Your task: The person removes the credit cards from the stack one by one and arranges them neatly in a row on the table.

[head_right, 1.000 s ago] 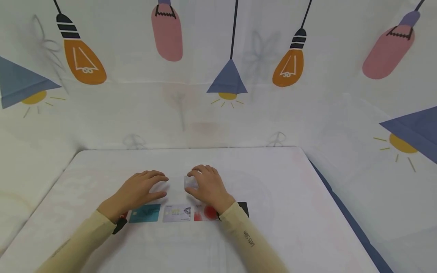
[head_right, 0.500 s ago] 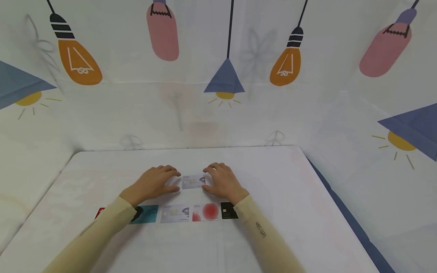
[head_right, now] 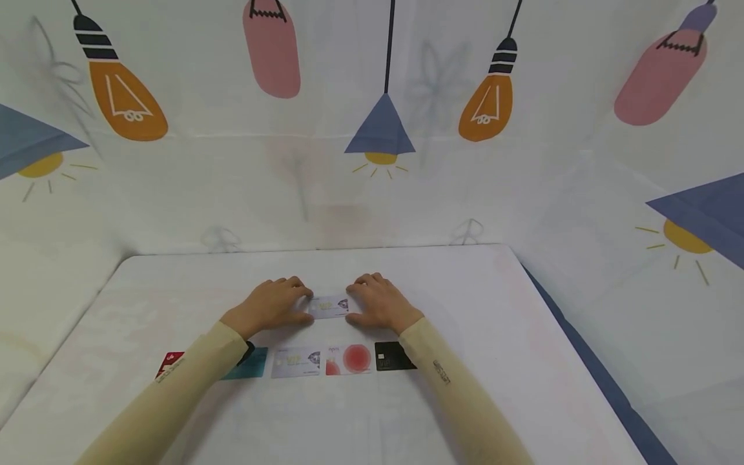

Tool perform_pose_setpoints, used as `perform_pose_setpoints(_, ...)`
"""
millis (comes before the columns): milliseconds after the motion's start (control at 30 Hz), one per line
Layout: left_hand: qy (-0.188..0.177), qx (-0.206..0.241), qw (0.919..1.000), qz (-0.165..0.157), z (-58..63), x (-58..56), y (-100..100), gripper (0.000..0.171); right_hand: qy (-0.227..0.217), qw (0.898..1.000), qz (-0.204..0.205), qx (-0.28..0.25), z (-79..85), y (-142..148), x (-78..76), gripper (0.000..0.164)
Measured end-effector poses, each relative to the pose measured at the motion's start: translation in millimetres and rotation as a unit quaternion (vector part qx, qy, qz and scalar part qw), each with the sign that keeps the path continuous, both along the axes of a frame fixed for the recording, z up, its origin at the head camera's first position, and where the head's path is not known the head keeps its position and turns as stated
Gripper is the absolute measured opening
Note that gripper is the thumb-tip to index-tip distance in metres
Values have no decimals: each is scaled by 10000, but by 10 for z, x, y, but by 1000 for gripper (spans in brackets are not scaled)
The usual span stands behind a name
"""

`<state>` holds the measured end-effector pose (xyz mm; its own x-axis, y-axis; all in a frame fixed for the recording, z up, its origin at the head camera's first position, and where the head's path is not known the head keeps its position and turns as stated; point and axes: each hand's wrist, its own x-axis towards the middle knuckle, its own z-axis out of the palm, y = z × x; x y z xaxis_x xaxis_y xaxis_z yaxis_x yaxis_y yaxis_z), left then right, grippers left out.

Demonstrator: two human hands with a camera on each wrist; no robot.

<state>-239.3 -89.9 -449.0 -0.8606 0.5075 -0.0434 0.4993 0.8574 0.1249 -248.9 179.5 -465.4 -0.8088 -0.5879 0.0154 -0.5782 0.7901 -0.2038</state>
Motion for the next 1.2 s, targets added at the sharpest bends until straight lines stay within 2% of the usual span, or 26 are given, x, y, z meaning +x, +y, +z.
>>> perform_pose_setpoints(300,75,-72,9999,-91,-15,-28,15,55,-26,9999,116,31,2,-47,-46,57)
perform_pose_setpoints(633,74,-28,10000,29,-28,-21,11,54,-59,9996,232,-172,10,-73,-60,50)
perform_pose_setpoints(933,41,-5,10000,-18,11,15,-12,54,306,9981,525,-40,24,-105,-61,45)
perform_pose_setpoints(1200,63,-111,9999,-96,-33,-7,-20,59,555,9968,559,113,35,-120,-51,44)
